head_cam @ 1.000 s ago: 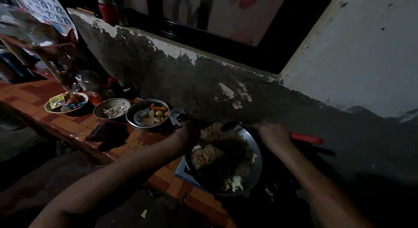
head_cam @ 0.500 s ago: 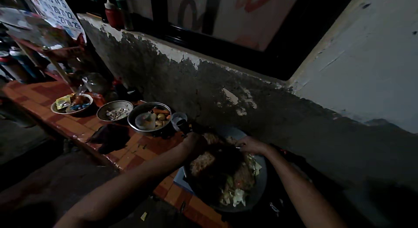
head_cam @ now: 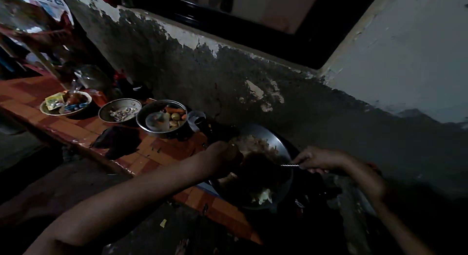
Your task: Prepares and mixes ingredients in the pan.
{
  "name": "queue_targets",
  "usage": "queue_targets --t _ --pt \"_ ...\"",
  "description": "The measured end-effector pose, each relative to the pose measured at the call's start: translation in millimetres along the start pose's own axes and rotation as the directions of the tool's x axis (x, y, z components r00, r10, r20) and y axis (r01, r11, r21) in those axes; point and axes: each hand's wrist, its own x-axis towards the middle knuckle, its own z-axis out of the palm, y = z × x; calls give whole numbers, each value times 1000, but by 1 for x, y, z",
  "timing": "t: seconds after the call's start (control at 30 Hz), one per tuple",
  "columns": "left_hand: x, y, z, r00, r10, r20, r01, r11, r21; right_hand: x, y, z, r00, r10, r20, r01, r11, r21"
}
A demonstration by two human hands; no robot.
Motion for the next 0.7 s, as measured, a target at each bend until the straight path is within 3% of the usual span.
queue_targets --t 0.33,0.47,0.6,0.7 --pt "10 22 26 990 68 126 -80 993 87 -34 24 44 998 55 -39 -57 997 -57" --pt "17 19 33 991 48 123 -58 995 83 -20 38 65 996 -21 -87 12 995 -102" --pt "25 14 42 992 6 127 -20 994 108 -11 14 84 979 -80 -189 28 964 -265" --pt "17 5 40 993 -10 114 0 996 88 -25 -14 82 941 -70 -332 -75 911 -405"
